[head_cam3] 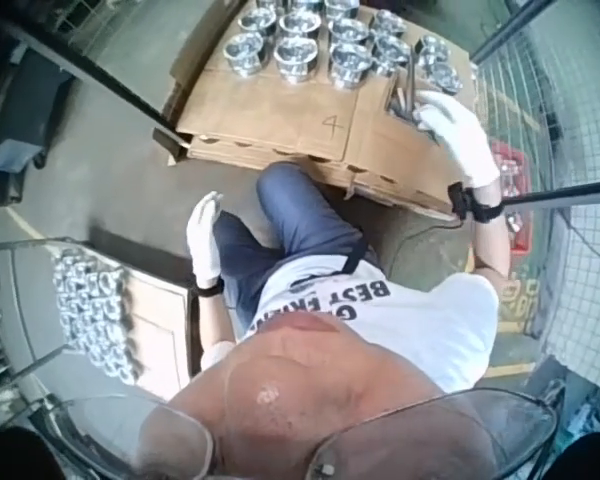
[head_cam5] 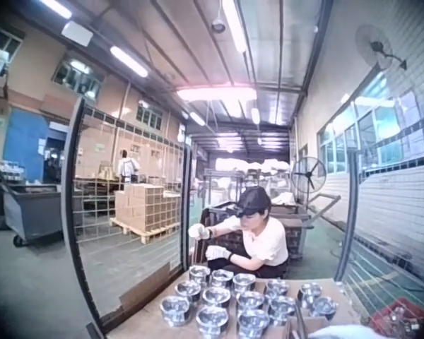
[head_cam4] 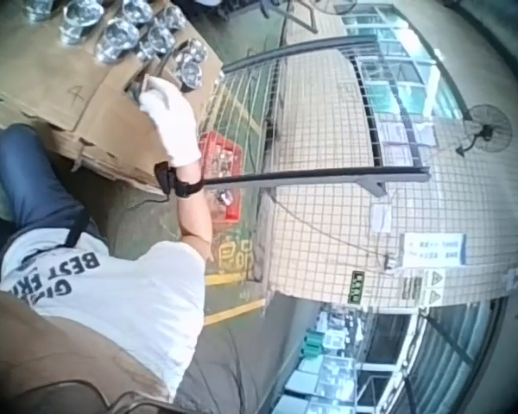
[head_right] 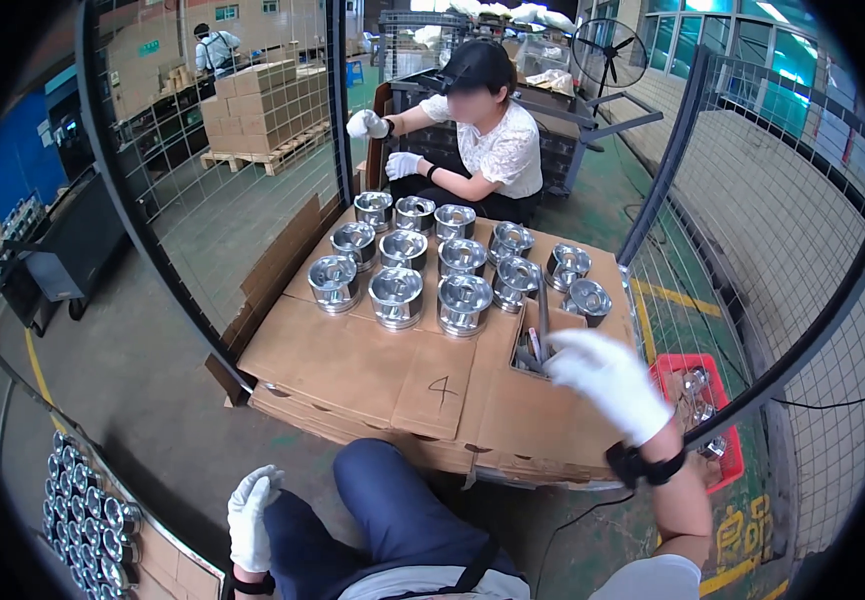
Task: Inspecting metal pistons and moving them from a cardboard pallet to a transport cart.
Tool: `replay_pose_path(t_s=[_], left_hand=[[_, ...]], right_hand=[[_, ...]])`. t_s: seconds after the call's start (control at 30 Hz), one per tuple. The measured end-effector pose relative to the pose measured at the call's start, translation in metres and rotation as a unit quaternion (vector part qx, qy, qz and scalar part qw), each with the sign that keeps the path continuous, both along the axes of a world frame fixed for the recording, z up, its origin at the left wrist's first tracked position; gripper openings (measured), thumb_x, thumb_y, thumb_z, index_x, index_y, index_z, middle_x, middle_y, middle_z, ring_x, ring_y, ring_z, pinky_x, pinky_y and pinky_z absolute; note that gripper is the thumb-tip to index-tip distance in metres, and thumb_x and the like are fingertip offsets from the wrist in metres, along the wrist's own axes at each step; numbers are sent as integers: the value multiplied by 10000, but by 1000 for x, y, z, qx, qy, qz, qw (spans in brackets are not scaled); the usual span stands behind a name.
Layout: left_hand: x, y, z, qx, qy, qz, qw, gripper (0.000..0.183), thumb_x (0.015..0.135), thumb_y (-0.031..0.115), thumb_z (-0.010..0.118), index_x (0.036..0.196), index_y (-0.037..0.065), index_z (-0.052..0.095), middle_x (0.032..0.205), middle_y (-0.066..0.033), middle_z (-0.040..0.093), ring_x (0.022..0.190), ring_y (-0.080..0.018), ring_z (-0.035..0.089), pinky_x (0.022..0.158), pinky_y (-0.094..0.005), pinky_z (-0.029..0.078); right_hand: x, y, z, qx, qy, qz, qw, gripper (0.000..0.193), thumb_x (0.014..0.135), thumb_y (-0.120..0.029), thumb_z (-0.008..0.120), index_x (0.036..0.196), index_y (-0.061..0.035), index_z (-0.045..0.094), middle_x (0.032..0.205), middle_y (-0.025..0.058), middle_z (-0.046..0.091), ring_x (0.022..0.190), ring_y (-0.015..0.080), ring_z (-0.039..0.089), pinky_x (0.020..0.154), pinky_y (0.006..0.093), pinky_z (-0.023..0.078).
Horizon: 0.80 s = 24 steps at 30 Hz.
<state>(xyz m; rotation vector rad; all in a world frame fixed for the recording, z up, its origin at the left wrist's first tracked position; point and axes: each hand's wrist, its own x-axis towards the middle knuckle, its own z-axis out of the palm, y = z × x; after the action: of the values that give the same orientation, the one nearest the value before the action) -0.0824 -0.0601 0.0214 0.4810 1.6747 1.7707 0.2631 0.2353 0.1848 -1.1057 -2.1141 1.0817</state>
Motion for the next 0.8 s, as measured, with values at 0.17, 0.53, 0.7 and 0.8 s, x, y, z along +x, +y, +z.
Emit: replay_pose_path(t_s=[0.17,0.53,0.7,0.8], left_hand=[[-7,0,-24,-133,390,50,910,237,895,164,663,1104,56,693,1012,-143,687,953,-301,643,875,-384,505],[-11,-16,-53,-180,667,-91,717,183,815,249,670,920,104,709,918,-61,716,948,-271,671,909,-460,483],[-8,-22,-61,-239,637,-86,728,219,850,280,649,956,97,706,988,-44,711,1091,-253,629,1022,-461,417],[-7,-20,-65,-248,634,-80,728,219,860,284,645,961,100,706,989,-44,707,1096,-260,630,1034,-462,412]], right_hand=[[-80,-72,-80,159,2,194,968,355,864,-196,708,1173,-30,652,924,94,699,820,217,676,751,333,534],[-157,-144,-177,287,-96,455,837,361,821,-254,671,1142,-94,630,778,105,631,777,298,593,713,440,446],[-168,-141,-186,269,-62,489,828,306,845,-225,654,1119,-91,680,819,107,652,828,321,608,761,461,457],[-171,-138,-191,305,1,476,825,313,841,-225,655,1125,-98,688,775,97,647,813,317,620,773,457,467]])
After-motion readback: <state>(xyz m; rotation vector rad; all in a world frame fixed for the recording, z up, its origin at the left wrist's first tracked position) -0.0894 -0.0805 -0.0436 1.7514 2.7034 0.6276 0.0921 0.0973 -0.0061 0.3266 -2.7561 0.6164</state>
